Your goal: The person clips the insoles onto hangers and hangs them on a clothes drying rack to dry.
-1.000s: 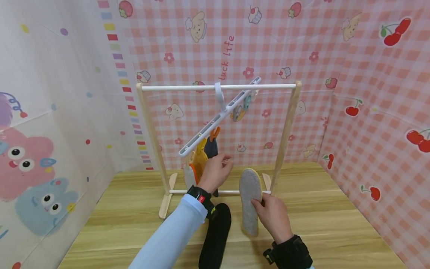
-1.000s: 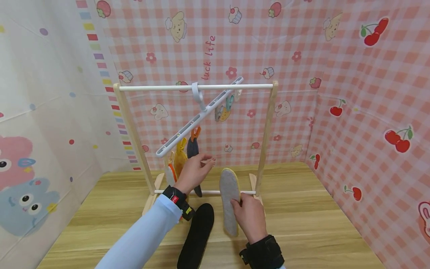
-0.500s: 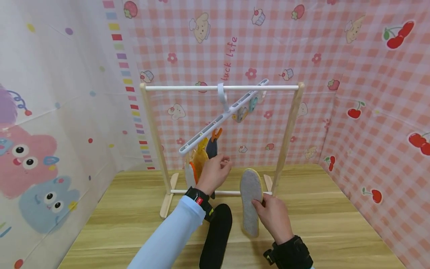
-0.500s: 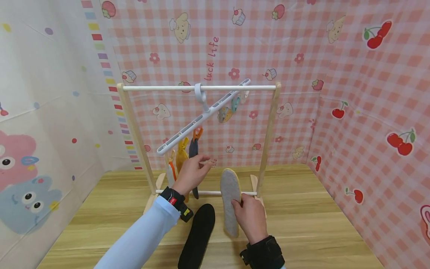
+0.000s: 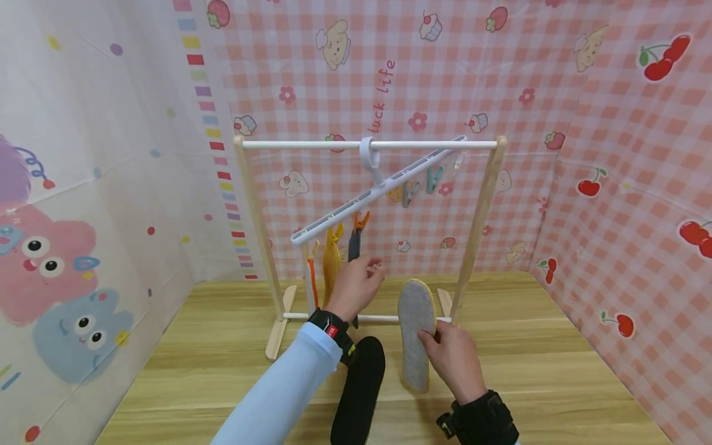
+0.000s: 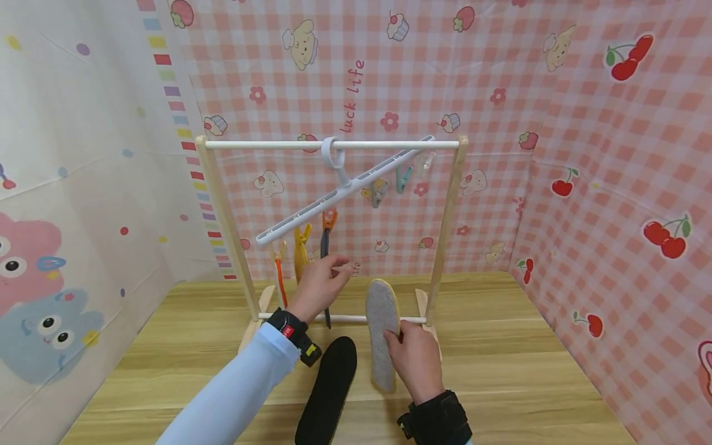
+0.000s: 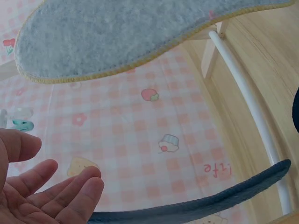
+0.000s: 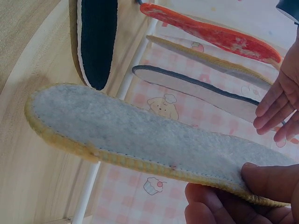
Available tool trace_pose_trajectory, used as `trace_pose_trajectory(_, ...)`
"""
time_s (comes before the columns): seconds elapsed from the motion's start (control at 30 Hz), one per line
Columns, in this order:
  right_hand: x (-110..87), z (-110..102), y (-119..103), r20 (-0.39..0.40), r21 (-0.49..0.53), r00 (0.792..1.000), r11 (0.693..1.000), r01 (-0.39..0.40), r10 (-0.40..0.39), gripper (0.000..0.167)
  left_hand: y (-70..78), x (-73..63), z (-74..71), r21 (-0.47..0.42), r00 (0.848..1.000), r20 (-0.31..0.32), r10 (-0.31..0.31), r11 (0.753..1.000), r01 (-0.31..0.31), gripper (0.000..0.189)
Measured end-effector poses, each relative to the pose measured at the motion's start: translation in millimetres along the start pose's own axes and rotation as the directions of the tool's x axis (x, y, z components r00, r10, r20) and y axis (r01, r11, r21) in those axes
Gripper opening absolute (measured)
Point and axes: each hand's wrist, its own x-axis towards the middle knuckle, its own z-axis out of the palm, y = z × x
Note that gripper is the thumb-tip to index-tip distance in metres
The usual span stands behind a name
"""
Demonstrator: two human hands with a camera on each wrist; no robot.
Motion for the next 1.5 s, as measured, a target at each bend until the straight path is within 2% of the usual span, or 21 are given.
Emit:
trace_pose_trajectory(0.27,0.3,-1.5,3.6,-0.001,0.006,1.000,1.000,-0.015,0.015,0.015,13.9,10.5,6.9,0.069,0.999,-0.010,0.035,0.997,-0.034,0.034)
trace_pose_trajectory(0.7,2.0,-3.3,7.8,0.004,0.008,1.000,1.000,-0.026,0.026,0.014,38.5,39.3,2.0,0.068,0.997,-0.023,0.069,0.995,-0.067,0.039)
trace_pose_trajectory(0.87,2.4,-3.4,8.7,0.001,0.019,1.000,0.999,-0.027,0.027,0.013,46.8,52.2,1.1,0.163,0.992,-0.055,0.116,0.981,-0.106,0.042)
trace_pose_trajectory(0.97,2.5,-3.5,9.5,-0.001,0.019,1.000,0.999,-0.026,0.026,0.013,51.4,59.6,0.9,0.160,0.993,-0.048,0.108,0.982,-0.099,0.046)
trace_pose_trajectory(1.17,3.0,-3.8,10.6,0.002,0.020,1.000,1.000,-0.021,0.021,0.013,57.2,71.4,0.2,0.088,0.996,-0.045,0.078,0.993,-0.073,0.051)
trace_pose_trajectory(1.5,3.2,-3.4,12.2,0.003,0.015,1.000,1.000,-0.026,0.026,0.014,55.4,74.5,-4.5,0.142,0.994,-0.081,0.080,0.987,-0.068,0.050)
